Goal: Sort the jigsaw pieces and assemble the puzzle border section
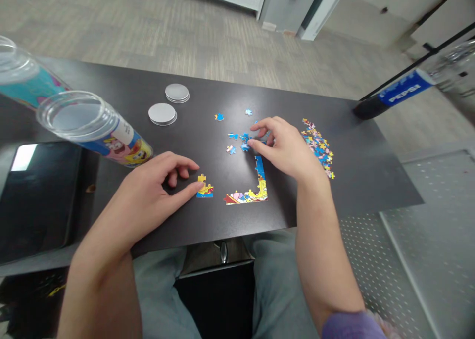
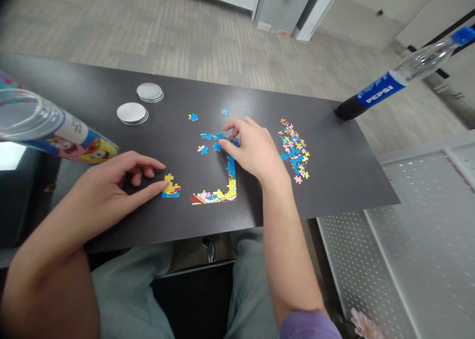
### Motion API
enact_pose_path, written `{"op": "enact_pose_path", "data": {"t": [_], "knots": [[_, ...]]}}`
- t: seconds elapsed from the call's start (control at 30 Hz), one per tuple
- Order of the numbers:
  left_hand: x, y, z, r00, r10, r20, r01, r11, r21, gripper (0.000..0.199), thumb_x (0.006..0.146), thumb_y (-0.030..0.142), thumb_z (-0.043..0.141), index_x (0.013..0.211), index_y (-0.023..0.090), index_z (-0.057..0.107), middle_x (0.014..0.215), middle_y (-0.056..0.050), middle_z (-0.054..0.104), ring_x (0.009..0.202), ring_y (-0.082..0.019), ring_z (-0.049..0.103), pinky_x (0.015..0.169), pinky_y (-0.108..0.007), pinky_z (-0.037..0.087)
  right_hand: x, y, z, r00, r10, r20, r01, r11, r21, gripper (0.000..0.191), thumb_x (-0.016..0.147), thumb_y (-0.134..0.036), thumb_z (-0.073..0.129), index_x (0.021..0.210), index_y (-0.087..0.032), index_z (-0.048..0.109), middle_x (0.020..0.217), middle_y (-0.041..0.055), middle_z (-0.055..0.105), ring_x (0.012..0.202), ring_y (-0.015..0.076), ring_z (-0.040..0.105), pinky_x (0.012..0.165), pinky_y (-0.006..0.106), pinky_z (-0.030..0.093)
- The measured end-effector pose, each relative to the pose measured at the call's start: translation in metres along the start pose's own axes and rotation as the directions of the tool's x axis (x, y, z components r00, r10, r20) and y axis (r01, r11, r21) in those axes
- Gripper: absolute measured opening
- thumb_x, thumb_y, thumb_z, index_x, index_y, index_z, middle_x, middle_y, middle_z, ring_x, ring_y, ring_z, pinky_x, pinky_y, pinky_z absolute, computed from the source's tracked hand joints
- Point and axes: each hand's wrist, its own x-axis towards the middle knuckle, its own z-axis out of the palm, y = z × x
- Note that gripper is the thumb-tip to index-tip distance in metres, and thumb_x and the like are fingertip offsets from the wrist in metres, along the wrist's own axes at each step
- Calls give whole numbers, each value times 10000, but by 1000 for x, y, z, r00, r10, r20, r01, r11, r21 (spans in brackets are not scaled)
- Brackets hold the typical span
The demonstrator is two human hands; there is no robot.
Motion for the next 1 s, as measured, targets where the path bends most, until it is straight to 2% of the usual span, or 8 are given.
{"op": "enact_pose_path", "data": {"t": [0.2, 0.33, 0.4, 0.5, 0.73, 0.83, 0.93, 1.0], "knots": [[1, -3, 3, 999, 32, -25, -32, 999, -27, 201, 1055, 516, 951, 1202, 419, 854, 970, -24, 796, 765, -279, 689, 673, -450, 570, 13, -8, 2, 1000, -19, 5, 19, 999, -35, 96, 1169, -309, 841, 1259, -334, 863, 1218, 82, 853, 936, 323, 748, 1020, 530, 647], [-1, -4, 6, 1000, 15, -22, -15, 1000, -27, 202, 1085, 528, 915, 1224, 406, 833, 1018, -32, 793, 813, -287, 694, 721, -467, 571, 55, -11, 22, 994, -78, 73, 83, 995, -62, 313, 1160, -229, 844, 1461, -301, 892, 1318, 96, 840, 1013, 321, 775, 1118, 528, 650], [0, -3, 6, 999, 21, -26, -22, 999, -26, 208, 1087, 537, 894, 1221, 396, 820, 1021, -35, 797, 811, -287, 696, 728, -472, 572, 77, -12, 34, 991, -80, 104, 88, 993, -80, 396, 1174, -230, 859, 1555, -333, 894, 1352, 99, 832, 1063, 334, 792, 1151, 550, 650], [1, -1, 5, 999, 37, -24, -38, 998, -43, 193, 1063, 490, 888, 1208, 389, 810, 1003, -29, 805, 794, -282, 706, 726, -472, 579, 97, -12, 46, 990, -76, 119, 87, 992, -96, 297, 1166, -245, 891, 1442, -338, 946, 1348, 102, 824, 1092, 340, 798, 1191, 583, 641], [3, 2, 4, 1000, 1, 2, -1, 998, -66, 190, 1067, 474, 861, 1212, 368, 798, 1032, -24, 812, 852, -288, 730, 773, -490, 570, 96, -18, 45, 989, -45, 141, 39, 998, 46, 113, 1076, -187, 941, 1089, -284, 886, 1209, 68, 856, 967, 279, 749, 1048, 486, 644], [3, 2, 4, 1000, -26, 15, 27, 996, -84, 230, 1079, 540, 853, 1227, 368, 810, 1045, -24, 809, 870, -302, 726, 789, -510, 559, 94, -18, 45, 985, -3, 173, -8, 998, 66, 125, 1059, -182, 953, 1111, -265, 876, 1130, 55, 858, 963, 277, 750, 1014, 464, 634], [2, 0, 4, 999, -39, 22, 41, 996, -80, 246, 1091, 569, 831, 1224, 362, 823, 1063, -31, 803, 894, -312, 725, 813, -527, 552, 93, -17, 45, 994, -3, 110, 6, 1000, -26, 220, 1016, -178, 995, 1200, -258, 904, 1254, 72, 860, 1045, 298, 780, 1117, 515, 622], [2, -1, 5, 999, -34, 18, 35, 996, -78, 230, 1094, 550, 830, 1213, 353, 822, 1067, -34, 802, 905, -317, 730, 823, -530, 551, 93, -17, 45, 996, -24, 82, 31, 995, -96, 183, 1013, -208, 1015, 1158, -268, 921, 1295, 81, 847, 1104, 323, 791, 1210, 578, 592]]}}
